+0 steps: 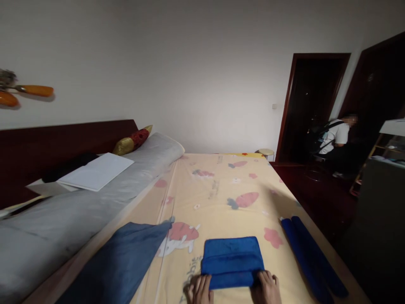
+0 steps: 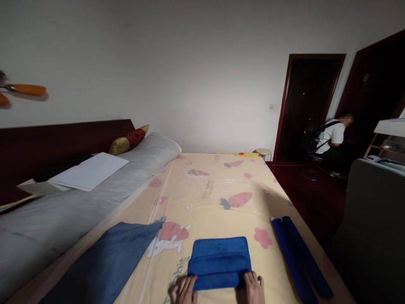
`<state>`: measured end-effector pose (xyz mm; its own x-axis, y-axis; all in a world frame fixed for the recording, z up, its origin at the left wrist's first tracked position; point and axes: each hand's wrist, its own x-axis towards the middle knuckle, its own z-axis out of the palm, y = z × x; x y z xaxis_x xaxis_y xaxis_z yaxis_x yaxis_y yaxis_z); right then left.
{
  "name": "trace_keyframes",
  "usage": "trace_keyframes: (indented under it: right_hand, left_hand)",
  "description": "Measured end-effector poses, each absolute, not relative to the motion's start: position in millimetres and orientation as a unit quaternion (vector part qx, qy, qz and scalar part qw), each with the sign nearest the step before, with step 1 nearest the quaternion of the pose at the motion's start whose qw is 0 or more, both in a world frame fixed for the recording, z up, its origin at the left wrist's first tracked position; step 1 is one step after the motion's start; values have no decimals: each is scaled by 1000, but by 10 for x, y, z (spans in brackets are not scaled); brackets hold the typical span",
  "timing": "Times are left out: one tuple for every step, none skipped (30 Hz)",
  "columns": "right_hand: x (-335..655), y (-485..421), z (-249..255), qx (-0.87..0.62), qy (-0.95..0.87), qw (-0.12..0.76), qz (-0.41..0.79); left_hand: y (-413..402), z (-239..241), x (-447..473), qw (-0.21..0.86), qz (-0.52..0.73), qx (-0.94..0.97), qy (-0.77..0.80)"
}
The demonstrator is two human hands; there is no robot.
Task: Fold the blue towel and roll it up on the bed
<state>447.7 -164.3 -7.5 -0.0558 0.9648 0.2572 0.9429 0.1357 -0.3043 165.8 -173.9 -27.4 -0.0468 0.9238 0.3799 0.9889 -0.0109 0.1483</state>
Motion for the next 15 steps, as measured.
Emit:
trace_keyframes:
  right_hand:
    - [4495,-1595,-13,-656,-731,183,49]
    - [4516,-1553,38,-654,-734,167,68]
    - [4537,-1520,75,-653,-737,153,84]
    - [4552,-1494,97,-652,-738,142,94]
    - [4554,-1477,104,-654,-738,135,101]
    - [4536,-1465,97,-656,-736,129,104]
    - [4495,-1459,81,-658,-735,127,104]
    - [4428,-1458,56,-658,-735,125,105]
    - [4338,-1459,27,-650,-742,127,108]
    - [4229,-1461,-7,-635,-752,133,113]
    - [4112,-1465,-43,-619,-763,143,120]
    - [4000,-1469,-84,-604,-772,155,128]
    - [3909,-1471,-128,-592,-777,168,133]
    - [3851,-1471,-176,-586,-779,180,135]
    - [3839,-1467,-227,-587,-776,190,133]
  left_hand:
    - [-1693,-212,1616,60,-181,-692,-696]
    - [-1656,-159,1578,35,-169,-694,-699]
    - [-1630,-117,1552,16,-156,-690,-706]
    - [-1614,-90,1543,2,-141,-682,-718]
    - [-1605,-79,1556,-4,-127,-672,-730]
    - [-1601,-82,1594,-5,-114,-663,-740]
    - [-1597,-97,1659,-5,-105,-659,-745]
    - [-1591,-119,1746,-8,-102,-658,-746]
    - [-1581,-145,1849,-18,-103,-665,-739]
    - [-1565,-172,1957,-35,-107,-682,-722]
    - [-1546,-196,2057,-52,-112,-707,-697]
    - [-1526,-218,2135,-63,-117,-736,-664]
    - [-1508,-238,2181,-61,-123,-764,-630]
    - [-1495,-258,2186,-45,-132,-788,-600]
    - [-1492,-278,2147,-20,-142,-803,-578]
